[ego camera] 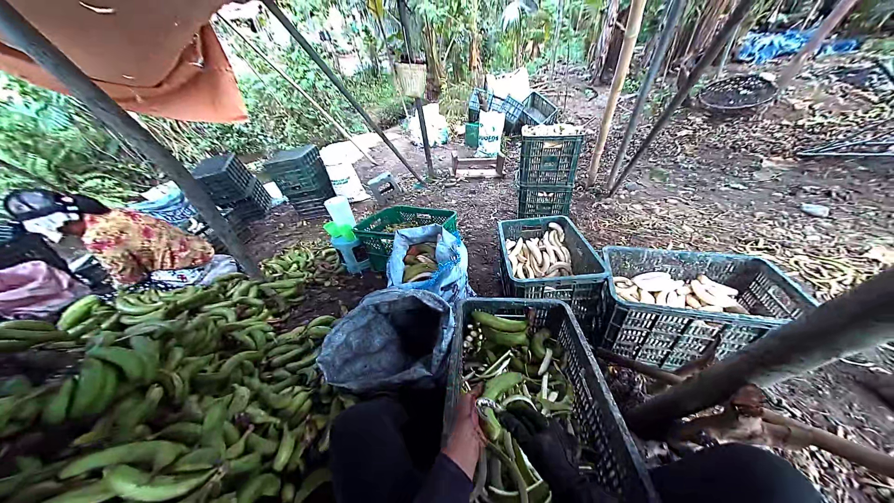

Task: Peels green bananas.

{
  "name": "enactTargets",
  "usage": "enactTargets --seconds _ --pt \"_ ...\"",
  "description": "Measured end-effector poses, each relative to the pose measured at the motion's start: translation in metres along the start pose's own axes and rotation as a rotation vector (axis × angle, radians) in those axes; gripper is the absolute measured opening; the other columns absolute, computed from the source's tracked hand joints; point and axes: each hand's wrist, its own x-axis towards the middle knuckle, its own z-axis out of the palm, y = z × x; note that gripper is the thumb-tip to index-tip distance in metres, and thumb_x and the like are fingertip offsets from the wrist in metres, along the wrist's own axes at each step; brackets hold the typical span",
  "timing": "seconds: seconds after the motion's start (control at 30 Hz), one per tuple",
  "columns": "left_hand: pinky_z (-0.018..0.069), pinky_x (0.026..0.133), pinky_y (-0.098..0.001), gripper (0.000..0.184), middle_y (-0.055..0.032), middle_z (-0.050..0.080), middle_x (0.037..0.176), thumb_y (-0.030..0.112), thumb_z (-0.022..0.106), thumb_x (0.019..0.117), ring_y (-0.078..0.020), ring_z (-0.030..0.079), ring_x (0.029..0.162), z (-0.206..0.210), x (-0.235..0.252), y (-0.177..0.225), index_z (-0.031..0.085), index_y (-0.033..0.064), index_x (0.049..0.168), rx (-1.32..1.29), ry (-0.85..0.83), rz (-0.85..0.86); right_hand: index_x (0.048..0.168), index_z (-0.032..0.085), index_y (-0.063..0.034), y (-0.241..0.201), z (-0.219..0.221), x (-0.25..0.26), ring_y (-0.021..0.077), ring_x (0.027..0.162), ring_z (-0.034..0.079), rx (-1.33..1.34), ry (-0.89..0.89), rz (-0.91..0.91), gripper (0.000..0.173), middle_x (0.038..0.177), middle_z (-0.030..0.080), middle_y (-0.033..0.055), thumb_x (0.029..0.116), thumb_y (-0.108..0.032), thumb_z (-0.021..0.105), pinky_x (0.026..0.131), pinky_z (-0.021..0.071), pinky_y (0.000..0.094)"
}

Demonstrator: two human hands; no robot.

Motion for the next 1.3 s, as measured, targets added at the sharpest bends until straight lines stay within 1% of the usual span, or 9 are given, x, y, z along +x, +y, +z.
enactTargets --seconds 0.17,0.33,0.53,0.7,0.9,0.97,1.07,1.2,1.3 --pt "0.0533 0.078 -0.0427 0.036 -0.0199 0.063 0.107 0.023 0.038 0.1112 -0.0247 0.062 0.090 0.014 -0.010 -0.017 0.056 -0.0038 0.127 -0.133 0.130 0.091 0.126 0.072 -0.0250 0.003 0.003 0.039 0.0332 0.109 0.068 0.070 0.338 0.211 0.050 0.114 0.075 0.0107 0.0997 -0.063 0.051 0.094 0.0470 0.0648" --pt "0.0521 0.054 -0.0298 0.039 -0.0093 0.060 0.080 0.030 0.028 0.1125 -0.0159 0.060 0.063 0.002 0.000 -0.005 0.056 0.0026 0.115 -0.305 0.069 0.082 0.118 0.074 -0.0114 -0.009 -0.024 0.029 0.0212 0.087 0.068 0.269 0.364 -0.043 0.038 0.096 0.074 0.0096 0.1010 -0.043 0.061 0.084 0.0520 0.0510" --pt "0.0542 0.050 -0.0258 0.038 -0.0043 0.064 0.073 0.031 0.031 0.1121 -0.0104 0.063 0.058 0.012 0.009 0.008 0.059 0.0062 0.107 -0.236 -0.162 0.064 0.120 0.075 -0.0241 -0.007 -0.011 -0.011 0.0224 0.091 0.071 0.051 0.058 -0.007 0.052 0.099 0.077 0.0041 0.0948 -0.065 0.056 0.084 0.0509 0.0570" --pt "0.0466 0.043 -0.0259 0.036 -0.0054 0.057 0.070 0.032 0.034 0.1110 -0.0125 0.054 0.051 0.017 -0.002 -0.009 0.058 0.0056 0.105 -0.118 -0.099 -0.107 0.118 0.076 -0.0199 0.008 -0.010 0.038 0.0297 0.101 0.072 -0.068 0.448 -0.127 0.042 0.104 0.076 0.0089 0.1017 -0.051 0.053 0.092 0.0521 0.0601" --pt "0.0524 0.078 -0.0334 0.048 -0.0160 0.060 0.109 0.033 0.027 0.1136 -0.0170 0.061 0.090 0.010 0.005 -0.015 0.049 -0.0023 0.137 0.204 0.071 0.251 0.127 0.073 -0.0214 -0.022 -0.044 0.036 0.0363 0.113 0.067 -0.087 0.507 -0.124 0.048 0.118 0.073 0.0143 0.1017 -0.056 0.051 0.100 0.0456 0.0641" --pt "0.0376 0.115 -0.0402 0.053 -0.0292 0.039 0.153 0.025 0.024 0.1136 -0.0286 0.046 0.138 0.008 0.014 -0.014 0.021 -0.0057 0.157 0.330 0.046 0.480 0.126 0.073 -0.0275 -0.019 -0.032 0.018 0.0312 0.110 0.069 -0.119 0.353 -0.045 0.049 0.115 0.074 0.0087 0.1009 -0.061 0.048 0.096 0.0477 0.0630" --pt "0.0260 0.122 -0.0396 0.055 -0.0361 0.024 0.159 0.012 0.026 0.1103 -0.0368 0.033 0.149 0.012 0.027 -0.014 0.009 -0.0117 0.157 0.441 0.197 0.823 0.122 0.075 -0.0271 -0.012 -0.009 -0.011 0.0266 0.095 0.072 -0.042 0.233 0.042 0.049 0.101 0.077 0.0055 0.0997 -0.063 0.048 0.086 0.0492 0.0616" --pt "0.0345 0.116 -0.0305 0.054 -0.0262 0.036 0.156 0.016 0.027 0.1107 -0.0197 0.042 0.140 0.016 0.008 -0.007 0.017 -0.0076 0.158 0.319 -0.043 0.685 0.113 0.078 -0.0287 -0.005 0.003 -0.019 0.0250 0.091 0.072 -0.059 0.346 -0.004 0.051 0.094 0.077 0.0035 0.0992 -0.065 0.045 0.080 0.0500 0.0610" --pt "0.0527 0.054 -0.0213 0.037 -0.0019 0.066 0.089 0.030 0.029 0.1125 -0.0049 0.062 0.066 0.017 -0.003 -0.001 0.045 0.0099 0.139 0.281 -0.390 0.131 0.123 0.075 -0.0238 -0.005 -0.029 0.024 0.0367 0.103 0.070 -0.150 0.458 -0.115 0.049 0.107 0.075 0.0128 0.1020 -0.058 0.047 0.090 0.0503 0.0653"
